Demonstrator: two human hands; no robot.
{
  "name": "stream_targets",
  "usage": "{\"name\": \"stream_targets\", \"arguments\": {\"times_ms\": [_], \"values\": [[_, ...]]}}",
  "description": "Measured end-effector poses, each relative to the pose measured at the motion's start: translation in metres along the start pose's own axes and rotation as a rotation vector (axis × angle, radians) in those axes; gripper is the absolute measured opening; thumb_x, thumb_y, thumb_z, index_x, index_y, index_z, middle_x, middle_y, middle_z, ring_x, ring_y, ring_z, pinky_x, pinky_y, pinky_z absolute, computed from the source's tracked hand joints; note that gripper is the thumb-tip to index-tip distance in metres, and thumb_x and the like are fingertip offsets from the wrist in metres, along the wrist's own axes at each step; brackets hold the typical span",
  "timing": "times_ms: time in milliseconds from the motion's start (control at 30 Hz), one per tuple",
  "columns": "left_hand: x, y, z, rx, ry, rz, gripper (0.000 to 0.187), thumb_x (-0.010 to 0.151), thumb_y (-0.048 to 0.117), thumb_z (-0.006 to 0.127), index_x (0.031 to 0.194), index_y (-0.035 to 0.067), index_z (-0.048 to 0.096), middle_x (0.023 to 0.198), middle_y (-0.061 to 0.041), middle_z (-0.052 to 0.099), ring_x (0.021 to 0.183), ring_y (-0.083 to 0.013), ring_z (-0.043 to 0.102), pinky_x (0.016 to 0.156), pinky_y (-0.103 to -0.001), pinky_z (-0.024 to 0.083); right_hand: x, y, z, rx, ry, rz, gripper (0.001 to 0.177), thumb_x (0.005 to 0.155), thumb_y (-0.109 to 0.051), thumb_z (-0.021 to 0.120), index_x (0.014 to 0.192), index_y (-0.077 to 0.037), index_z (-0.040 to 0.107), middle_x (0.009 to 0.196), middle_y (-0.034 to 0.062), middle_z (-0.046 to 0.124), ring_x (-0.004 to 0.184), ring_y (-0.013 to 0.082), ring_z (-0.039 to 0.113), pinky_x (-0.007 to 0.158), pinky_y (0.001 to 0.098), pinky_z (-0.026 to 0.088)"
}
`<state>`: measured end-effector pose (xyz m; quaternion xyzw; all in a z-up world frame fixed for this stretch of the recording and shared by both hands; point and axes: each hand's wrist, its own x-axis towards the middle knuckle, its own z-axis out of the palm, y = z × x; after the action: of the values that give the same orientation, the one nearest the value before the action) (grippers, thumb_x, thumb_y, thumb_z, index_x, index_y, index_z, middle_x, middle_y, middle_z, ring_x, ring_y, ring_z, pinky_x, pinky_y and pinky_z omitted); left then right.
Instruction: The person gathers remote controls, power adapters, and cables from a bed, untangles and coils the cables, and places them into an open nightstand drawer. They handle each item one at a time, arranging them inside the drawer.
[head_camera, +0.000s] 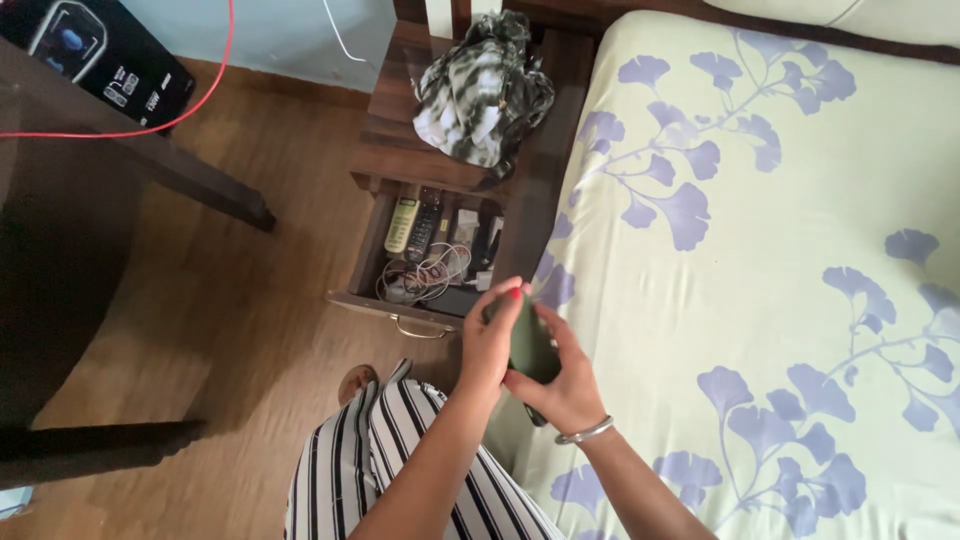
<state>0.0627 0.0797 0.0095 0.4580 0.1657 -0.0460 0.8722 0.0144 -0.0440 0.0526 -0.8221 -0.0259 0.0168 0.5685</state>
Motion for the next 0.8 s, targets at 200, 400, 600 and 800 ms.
{"name": "stream_targets", "arguments": {"times_ms": [200, 400, 600, 800], "values": [[-0.019, 0.069, 0.025, 0.231, -0.087, -0.181, 0.039, 0.088, 0.030, 0.070, 0.122, 0.010, 0.067, 0.106, -0.001, 0.074, 0.086, -0.0086, 0.071, 0.069, -0.026, 0.057, 0.004, -0.021, -0.026, 1.290, -0.437, 0.492, 0.075, 0.086, -0.040, 0.064, 0.147, -0.001, 0.046, 0.133, 0.0218, 0.062, 0.110, 0.0370, 0.067, 0.076, 0.0415, 0.058], [0.002, 0.053, 0.006, 0.259, -0.055, -0.069, 0.034, 0.084, 0.021, 0.081, 0.111, 0.003, 0.071, 0.090, -0.006, 0.073, 0.075, -0.0128, 0.068, 0.063, -0.027, 0.055, 0.014, -0.027, -0.023, 1.123, -0.554, 0.562, 0.064, 0.096, -0.042, 0.059, 0.139, 0.005, 0.050, 0.124, 0.0251, 0.069, 0.106, 0.0359, 0.072, 0.083, 0.0439, 0.063], [0.034, 0.039, -0.040, 0.178, 0.124, 0.168, 0.022, 0.090, 0.021, 0.078, 0.100, 0.001, 0.075, 0.090, -0.001, 0.073, 0.081, -0.0064, 0.065, 0.072, -0.022, 0.053, 0.018, -0.017, 0.009, 0.627, -0.412, 0.604, 0.053, 0.094, -0.036, 0.064, 0.127, 0.006, 0.060, 0.101, 0.0153, 0.076, 0.084, 0.0219, 0.076, 0.060, 0.0311, 0.062], [0.050, 0.005, -0.087, 0.083, 0.249, 0.151, 0.027, 0.105, 0.027, 0.071, 0.109, 0.001, 0.076, 0.090, 0.004, 0.060, 0.082, -0.0052, 0.047, 0.072, -0.023, 0.038, 0.018, 0.001, 0.039, 0.341, -0.242, 0.515, 0.048, 0.095, -0.043, 0.062, 0.114, 0.001, 0.068, 0.070, 0.0058, 0.067, 0.050, 0.0118, 0.059, 0.040, 0.0256, 0.043]]}}
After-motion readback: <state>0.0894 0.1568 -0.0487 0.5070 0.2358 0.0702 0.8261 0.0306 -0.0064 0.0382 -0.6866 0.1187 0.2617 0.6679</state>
